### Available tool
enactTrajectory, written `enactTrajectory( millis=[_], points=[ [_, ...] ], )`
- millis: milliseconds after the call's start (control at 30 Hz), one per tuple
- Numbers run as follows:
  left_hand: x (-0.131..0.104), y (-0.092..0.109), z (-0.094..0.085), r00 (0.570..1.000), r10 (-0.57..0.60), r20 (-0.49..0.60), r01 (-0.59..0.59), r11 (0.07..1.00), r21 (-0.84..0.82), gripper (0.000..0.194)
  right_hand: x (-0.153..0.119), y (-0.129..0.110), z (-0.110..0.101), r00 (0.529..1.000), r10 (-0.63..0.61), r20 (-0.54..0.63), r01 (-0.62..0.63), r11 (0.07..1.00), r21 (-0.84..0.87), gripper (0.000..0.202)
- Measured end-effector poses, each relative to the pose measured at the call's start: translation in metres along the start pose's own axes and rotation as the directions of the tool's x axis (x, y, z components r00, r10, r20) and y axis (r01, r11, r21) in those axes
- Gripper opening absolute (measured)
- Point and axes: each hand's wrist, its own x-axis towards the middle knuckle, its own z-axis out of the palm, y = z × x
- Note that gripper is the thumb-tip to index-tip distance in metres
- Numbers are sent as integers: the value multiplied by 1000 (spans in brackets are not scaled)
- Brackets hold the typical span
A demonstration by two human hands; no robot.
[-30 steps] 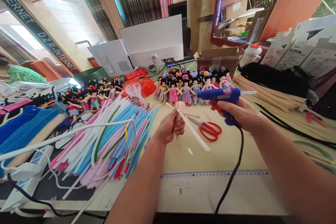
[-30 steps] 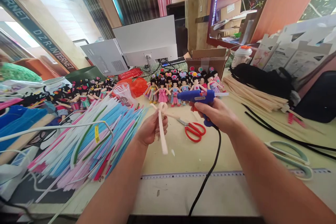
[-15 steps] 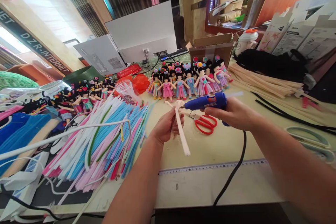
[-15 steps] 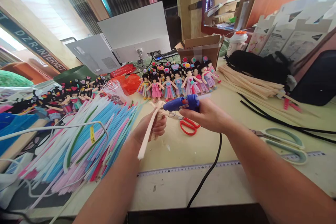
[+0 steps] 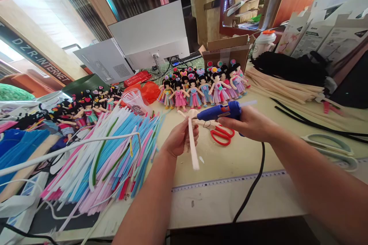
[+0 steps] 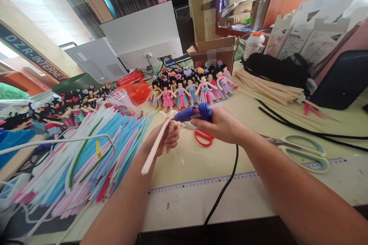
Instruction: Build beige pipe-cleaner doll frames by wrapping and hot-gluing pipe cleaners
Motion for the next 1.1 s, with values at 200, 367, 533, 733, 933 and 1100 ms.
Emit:
enactTrajectory(
  millis=[200,367,533,733,933,1100],
  points=[
    [1,-2,-3,1000,22,16,-22,1000,-3,51,0,-1,2,999,-24,-22,24,1000,19,30],
    [1,-2,-3,1000,19,25,-19,1000,-2,52,0,-1,3,999,-8,-44,8,1000,2,27],
    [1,-2,-3,999,35,31,-35,999,-1,50,0,-1,2,999,-19,-36,19,1000,3,26],
    [1,-2,-3,999,24,29,-24,1000,6,51,0,-4,3,999,-4,-41,4,1000,-5,26],
    [0,-2,-4,999,27,31,-27,1000,10,52,0,-1,2,999,6,-31,-7,1000,-18,28],
    [1,-2,-3,999,17,33,-17,1000,11,52,0,1,2,1000,8,-22,-8,1000,-23,29]
  ],
)
